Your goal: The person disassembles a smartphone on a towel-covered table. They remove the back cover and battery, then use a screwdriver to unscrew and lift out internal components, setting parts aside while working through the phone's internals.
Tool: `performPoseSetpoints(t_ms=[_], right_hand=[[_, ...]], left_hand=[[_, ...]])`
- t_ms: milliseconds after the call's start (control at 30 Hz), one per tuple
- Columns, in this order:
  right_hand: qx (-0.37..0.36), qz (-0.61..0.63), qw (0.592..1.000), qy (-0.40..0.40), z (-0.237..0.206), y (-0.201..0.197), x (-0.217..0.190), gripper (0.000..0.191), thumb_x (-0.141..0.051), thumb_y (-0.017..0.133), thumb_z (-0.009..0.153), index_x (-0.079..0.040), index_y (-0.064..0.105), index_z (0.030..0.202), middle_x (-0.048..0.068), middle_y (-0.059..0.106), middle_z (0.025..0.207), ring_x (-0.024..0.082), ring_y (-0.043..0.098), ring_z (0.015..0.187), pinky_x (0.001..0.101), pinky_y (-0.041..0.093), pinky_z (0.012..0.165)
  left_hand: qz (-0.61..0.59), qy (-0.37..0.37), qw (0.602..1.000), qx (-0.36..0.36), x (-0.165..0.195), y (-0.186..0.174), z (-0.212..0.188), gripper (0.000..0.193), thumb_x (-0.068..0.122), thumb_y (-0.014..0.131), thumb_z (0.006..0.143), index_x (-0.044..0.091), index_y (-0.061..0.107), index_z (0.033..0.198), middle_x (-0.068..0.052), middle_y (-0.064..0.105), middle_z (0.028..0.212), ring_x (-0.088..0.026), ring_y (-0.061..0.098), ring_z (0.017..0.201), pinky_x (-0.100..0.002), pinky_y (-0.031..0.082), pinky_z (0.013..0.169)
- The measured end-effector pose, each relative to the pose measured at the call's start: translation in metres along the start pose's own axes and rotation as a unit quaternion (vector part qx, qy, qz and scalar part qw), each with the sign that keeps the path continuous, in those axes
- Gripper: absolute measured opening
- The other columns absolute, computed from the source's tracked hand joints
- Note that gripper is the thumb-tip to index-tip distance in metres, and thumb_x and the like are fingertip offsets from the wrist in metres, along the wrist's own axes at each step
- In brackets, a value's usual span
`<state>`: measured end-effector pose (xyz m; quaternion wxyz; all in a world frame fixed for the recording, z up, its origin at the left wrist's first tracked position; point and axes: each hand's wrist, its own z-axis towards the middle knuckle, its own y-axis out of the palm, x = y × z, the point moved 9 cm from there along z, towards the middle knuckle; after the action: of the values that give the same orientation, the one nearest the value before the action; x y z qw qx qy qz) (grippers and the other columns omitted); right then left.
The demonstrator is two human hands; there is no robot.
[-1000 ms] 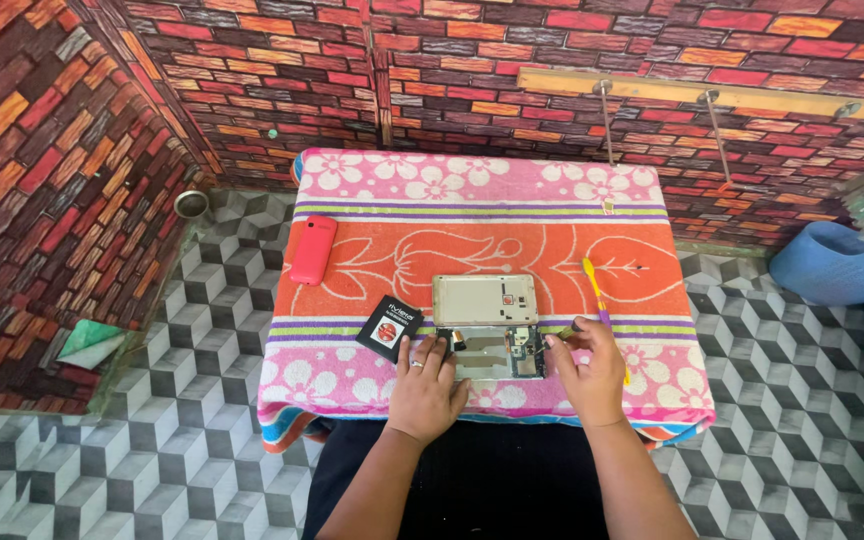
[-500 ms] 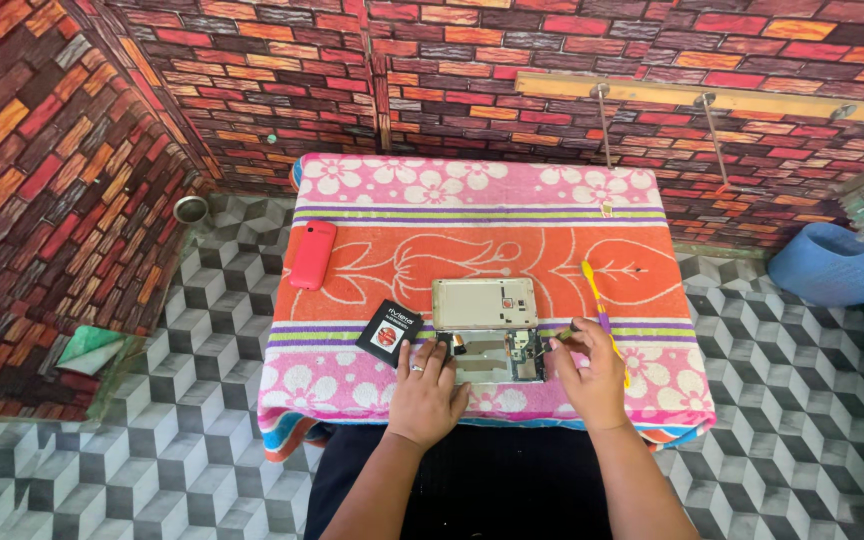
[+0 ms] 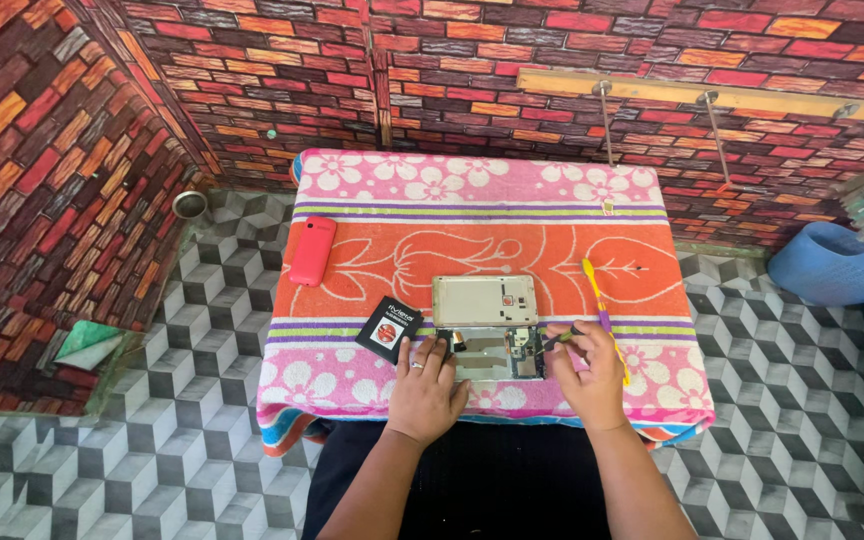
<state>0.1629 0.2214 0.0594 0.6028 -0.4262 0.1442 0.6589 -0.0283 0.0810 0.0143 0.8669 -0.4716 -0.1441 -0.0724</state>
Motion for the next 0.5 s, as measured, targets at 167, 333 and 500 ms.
performPoseSetpoints(t_ms=[167, 333, 500], right_hand=[[0.040, -0.166, 0.984, 0.057, 0.002, -0.006, 0.008, 0.054, -0.003, 0.084, 0.084, -0.005, 0.051, 0.127, 0.014, 0.072, 0.097, 0.019, 0.074, 0.084, 0.0307, 0.058, 0.076], [0.009, -0.039, 0.999, 0.015, -0.003, -0.004, 0.005, 0.049, 0.001, 0.070, 0.095, -0.002, 0.044, 0.136, 0.014, 0.075, 0.110, 0.018, 0.075, 0.100, 0.0302, 0.061, 0.088], [0.039, -0.064, 0.995, 0.061, -0.008, -0.007, 0.020, 0.056, 0.000, 0.077, 0.089, -0.001, 0.045, 0.134, 0.015, 0.072, 0.100, 0.019, 0.072, 0.088, 0.0293, 0.058, 0.079]], left_hand=[[0.000, 0.001, 1.000, 0.007, 0.000, -0.001, 0.001, 0.043, 0.035, 0.066, 0.089, -0.001, 0.068, 0.114, -0.021, 0.060, 0.133, -0.037, 0.050, 0.133, -0.064, 0.024, 0.119], [0.003, 0.005, 1.000, 0.014, 0.002, -0.003, 0.000, 0.044, 0.035, 0.066, 0.090, -0.001, 0.068, 0.114, -0.021, 0.061, 0.132, -0.037, 0.050, 0.132, -0.064, 0.025, 0.118], [0.003, 0.003, 1.000, 0.018, 0.001, -0.004, -0.001, 0.044, 0.036, 0.066, 0.090, -0.001, 0.068, 0.114, -0.021, 0.061, 0.131, -0.037, 0.052, 0.131, -0.064, 0.025, 0.119]])
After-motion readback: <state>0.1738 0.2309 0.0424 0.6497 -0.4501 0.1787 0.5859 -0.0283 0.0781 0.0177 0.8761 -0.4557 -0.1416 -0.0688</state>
